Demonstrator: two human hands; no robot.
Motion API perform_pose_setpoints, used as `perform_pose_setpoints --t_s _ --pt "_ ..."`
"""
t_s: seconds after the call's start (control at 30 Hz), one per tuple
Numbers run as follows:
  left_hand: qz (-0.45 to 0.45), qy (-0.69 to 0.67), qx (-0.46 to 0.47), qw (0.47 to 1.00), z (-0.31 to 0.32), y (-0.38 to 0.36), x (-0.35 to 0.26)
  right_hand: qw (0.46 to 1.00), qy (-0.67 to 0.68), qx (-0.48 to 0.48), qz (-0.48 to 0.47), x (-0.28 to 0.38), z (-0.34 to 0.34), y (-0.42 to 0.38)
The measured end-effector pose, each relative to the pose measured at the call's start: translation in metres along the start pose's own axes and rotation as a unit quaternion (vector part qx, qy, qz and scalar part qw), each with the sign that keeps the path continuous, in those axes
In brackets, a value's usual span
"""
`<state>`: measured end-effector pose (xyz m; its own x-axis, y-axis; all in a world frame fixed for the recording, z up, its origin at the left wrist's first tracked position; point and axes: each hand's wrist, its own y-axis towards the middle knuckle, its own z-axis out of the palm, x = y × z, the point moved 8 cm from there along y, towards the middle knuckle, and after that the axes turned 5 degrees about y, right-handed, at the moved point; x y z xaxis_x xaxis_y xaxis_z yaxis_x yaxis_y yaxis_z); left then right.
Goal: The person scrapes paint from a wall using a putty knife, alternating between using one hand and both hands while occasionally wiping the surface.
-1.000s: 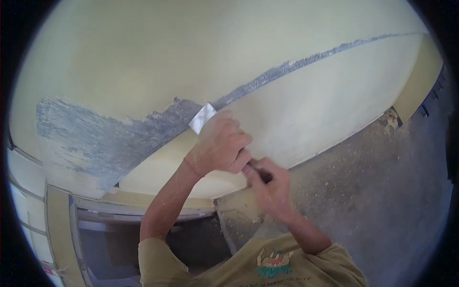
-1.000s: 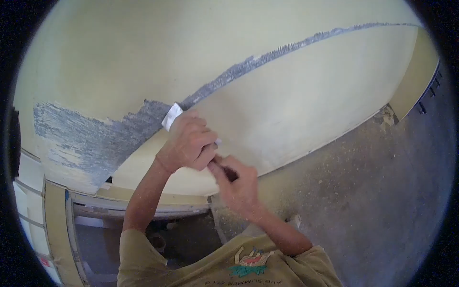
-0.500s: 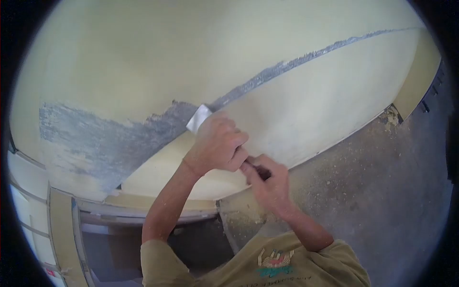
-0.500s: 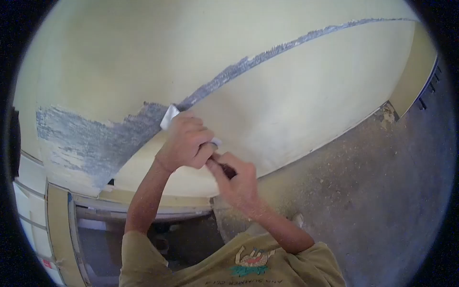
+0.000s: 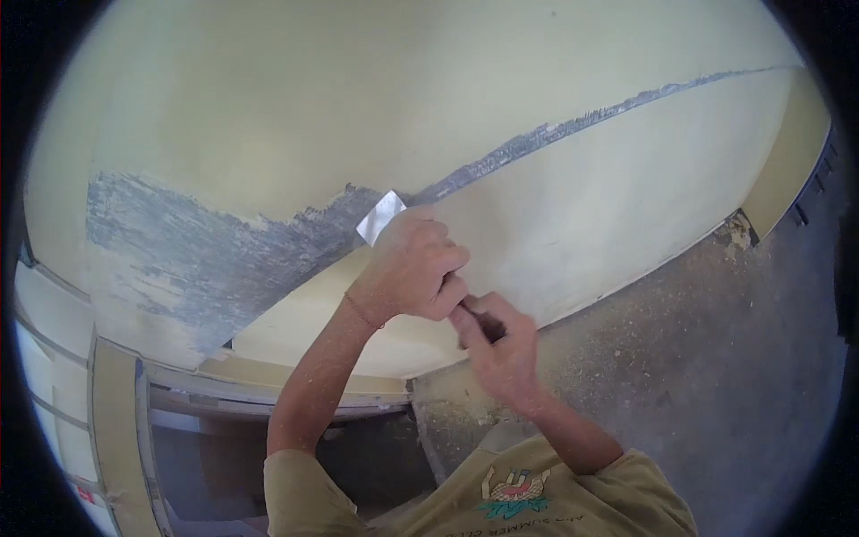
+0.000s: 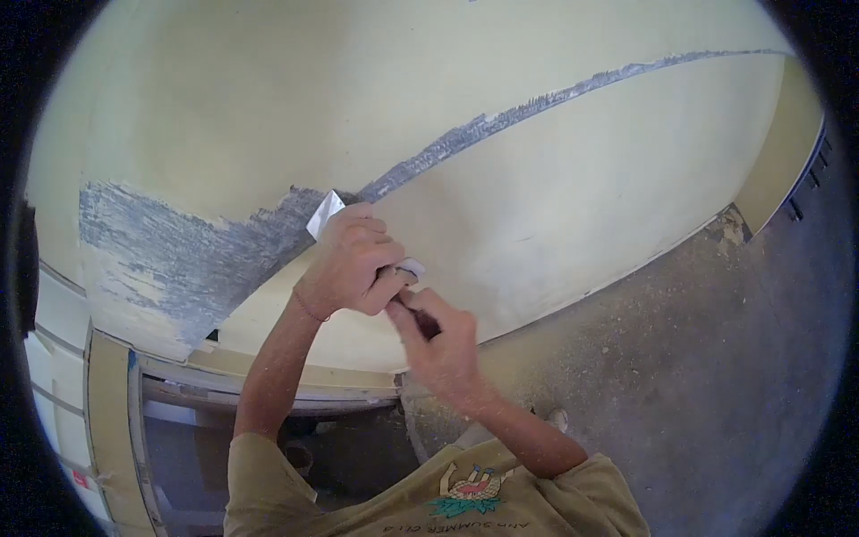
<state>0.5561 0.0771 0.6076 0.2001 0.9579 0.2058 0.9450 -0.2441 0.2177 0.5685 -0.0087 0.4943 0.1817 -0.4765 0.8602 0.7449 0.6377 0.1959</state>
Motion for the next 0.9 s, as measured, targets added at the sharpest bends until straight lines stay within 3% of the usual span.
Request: perform_pose_setpoints --t_s 0.07,0.13,0.17,0.23,0.33,0.5,0.6,0.77,0.87,0.9 --pt "0.006 -0.054 -0.047 0.997 0.009 0.003 -0.004 1.0 0.019 -0.001 -0.004 0.0 0.002 -0.003" --pt "0.033 -0.028 0.017 0.999 0.023 0.007 -0.012 0.999 -0.011 0.004 0.037 -0.003 -0.006 -0.002" --pt "0.002 -0.066 -0.064 0.996 0.004 0.002 0.001 0.999 -0.014 0.002 0.039 -0.002 -0.003 -0.001" --pt "-0.002 -0.052 -0.043 0.998 -0.003 0.003 0.001 0.999 -0.031 0.018 -0.041 0.013 0.013 -0.001" --pt "0.007 -0.058 -0.044 0.997 0.009 0.004 0.001 0.999 -0.036 0.013 0.03 0.006 -0.008 -0.005" --pt "0.024 -0.011 -0.034 0.999 -0.009 0.005 -0.001 1.0 -0.014 0.013 -0.011 0.01 0.005 0.006" --pt "0.036 -0.034 0.012 0.999 0.02 0.009 -0.014 1.0 -0.018 0.0 0.002 0.007 -0.001 0.0" --pt "0.012 -0.016 -0.044 0.999 -0.012 0.004 0.001 0.999 -0.014 0.004 -0.029 0.015 0.01 0.002" --pt "0.031 0.007 0.031 0.999 0.022 0.008 -0.013 0.999 -0.034 0.013 0.031 -0.001 -0.008 -0.005" --pt "0.024 -0.03 -0.057 0.998 0.014 0.001 0.0 0.999 -0.035 0.013 0.028 0.001 -0.002 -0.002"
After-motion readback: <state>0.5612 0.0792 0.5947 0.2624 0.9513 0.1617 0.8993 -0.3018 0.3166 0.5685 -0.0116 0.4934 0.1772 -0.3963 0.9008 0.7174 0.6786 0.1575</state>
